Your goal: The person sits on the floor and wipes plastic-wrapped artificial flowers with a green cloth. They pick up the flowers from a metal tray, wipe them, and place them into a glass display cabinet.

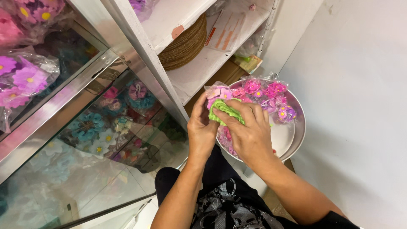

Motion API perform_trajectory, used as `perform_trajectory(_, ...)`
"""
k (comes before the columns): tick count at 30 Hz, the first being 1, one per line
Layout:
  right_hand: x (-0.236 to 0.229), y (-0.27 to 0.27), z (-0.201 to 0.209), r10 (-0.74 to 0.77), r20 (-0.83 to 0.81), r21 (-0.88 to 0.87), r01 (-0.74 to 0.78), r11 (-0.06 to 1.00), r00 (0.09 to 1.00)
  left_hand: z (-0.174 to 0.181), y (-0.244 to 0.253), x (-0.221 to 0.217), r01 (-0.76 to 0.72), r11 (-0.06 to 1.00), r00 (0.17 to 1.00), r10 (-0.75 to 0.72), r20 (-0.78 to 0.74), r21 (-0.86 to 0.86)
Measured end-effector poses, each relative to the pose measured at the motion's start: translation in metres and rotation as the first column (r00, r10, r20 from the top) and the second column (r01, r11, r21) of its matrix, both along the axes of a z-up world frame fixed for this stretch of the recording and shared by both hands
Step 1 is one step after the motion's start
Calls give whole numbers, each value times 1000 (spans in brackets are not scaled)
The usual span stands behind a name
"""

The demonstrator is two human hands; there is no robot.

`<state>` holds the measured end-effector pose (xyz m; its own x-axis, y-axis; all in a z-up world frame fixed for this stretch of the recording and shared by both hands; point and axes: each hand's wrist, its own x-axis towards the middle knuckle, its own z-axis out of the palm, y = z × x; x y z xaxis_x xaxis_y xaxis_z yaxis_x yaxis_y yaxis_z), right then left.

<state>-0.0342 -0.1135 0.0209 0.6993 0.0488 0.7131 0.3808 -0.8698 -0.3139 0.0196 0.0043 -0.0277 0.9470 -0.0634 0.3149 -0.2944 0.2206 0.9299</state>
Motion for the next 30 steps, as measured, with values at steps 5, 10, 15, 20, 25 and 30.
perform_trajectory(5,16,-17,-4,-19,5,136,18,991,1000,16,0,-8,95,985,994,-100,-32,-141)
perform_trajectory(10,32,-40,4,108,-138,325,-58,944,985,12,5,-13,110,991,994,-111,-14,-80)
perform_trajectory(15,32,-45,19,179,-291,301,-88,950,940,21,11,-19,82,987,995,-89,47,140)
perform_trajectory(20,21,-32,25,-15,-206,-150,-16,989,978,33,15,-20,-38,905,987,-32,157,423)
perform_trajectory(25,2,-18,38,22,-246,-199,-73,977,969,39,13,-19,-44,894,987,-31,159,445)
perform_trajectory(30,17,-32,32,14,-230,-200,-61,978,973,36,13,-24,-18,908,984,-58,167,419)
